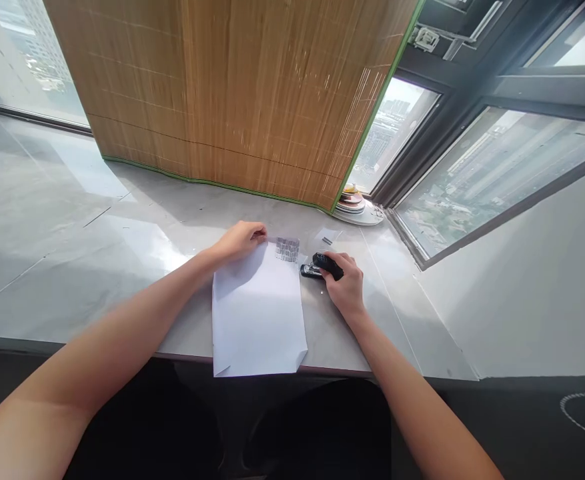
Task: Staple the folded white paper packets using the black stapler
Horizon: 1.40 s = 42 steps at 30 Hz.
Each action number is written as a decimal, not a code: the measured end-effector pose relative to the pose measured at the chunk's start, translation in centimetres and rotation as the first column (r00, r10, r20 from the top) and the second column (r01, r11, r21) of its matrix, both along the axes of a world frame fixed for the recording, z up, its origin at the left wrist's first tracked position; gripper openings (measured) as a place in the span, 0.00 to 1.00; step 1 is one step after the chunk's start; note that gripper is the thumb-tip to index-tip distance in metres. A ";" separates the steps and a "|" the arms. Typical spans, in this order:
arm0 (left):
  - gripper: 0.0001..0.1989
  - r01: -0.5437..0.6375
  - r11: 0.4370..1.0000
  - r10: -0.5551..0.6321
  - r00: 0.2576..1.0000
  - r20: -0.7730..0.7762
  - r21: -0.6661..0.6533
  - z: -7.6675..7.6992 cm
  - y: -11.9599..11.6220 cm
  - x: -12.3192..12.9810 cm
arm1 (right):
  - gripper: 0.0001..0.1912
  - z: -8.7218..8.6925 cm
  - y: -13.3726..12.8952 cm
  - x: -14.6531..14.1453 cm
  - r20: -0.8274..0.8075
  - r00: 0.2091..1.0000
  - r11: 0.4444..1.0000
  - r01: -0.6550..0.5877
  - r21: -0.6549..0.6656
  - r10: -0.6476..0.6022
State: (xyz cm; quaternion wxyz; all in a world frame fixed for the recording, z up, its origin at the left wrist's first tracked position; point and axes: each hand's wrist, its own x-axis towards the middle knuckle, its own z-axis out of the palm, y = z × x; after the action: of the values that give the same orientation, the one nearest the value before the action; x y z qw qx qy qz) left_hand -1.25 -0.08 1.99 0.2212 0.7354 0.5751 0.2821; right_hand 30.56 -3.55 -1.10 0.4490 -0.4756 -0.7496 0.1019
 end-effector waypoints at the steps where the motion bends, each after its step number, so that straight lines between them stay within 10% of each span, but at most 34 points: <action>1: 0.08 0.023 1.000 -0.023 1.000 -0.003 -0.006 0.0 -0.2 0.2 | 0.18 0.1 0.0 0.0 0.000 1.000 1.000 -0.009 -0.004 0.009; 10: 0.10 0.049 0.999 -0.045 0.989 -0.144 0.024 -0.4 -1.0 2.6 | 0.20 0.8 -0.9 -0.7 0.062 0.995 0.997 -0.079 -0.005 0.080; 14: 0.14 0.330 0.924 -0.286 0.932 -0.224 0.194 -0.3 -2.1 2.9 | 0.20 1.2 -1.2 -0.7 0.126 0.988 0.996 -0.084 -0.022 0.086; 19: 0.25 0.604 0.794 -0.564 0.772 -0.293 0.064 -0.8 -3.7 4.0 | 0.20 0.9 -1.0 -0.5 0.153 0.986 0.997 -0.071 -0.007 0.072; 33: 0.32 0.599 0.800 -0.572 0.778 -0.260 0.031 -3.1 -3.3 4.8 | 0.21 0.3 -1.2 -1.1 0.216 0.975 0.997 -0.058 0.048 0.047; 42: 0.28 0.625 0.781 -0.608 0.751 -0.259 -0.021 -1.8 -3.6 4.9 | 0.21 0.2 -1.2 -1.3 0.268 0.963 0.997 -0.044 0.058 0.027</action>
State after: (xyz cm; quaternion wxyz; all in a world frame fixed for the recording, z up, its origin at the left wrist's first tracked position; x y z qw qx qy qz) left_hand 3.65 -3.70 0.18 0.2024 0.9202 0.3140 0.1170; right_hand 29.29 -4.78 -0.95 0.3569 -0.4568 -0.8146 0.0211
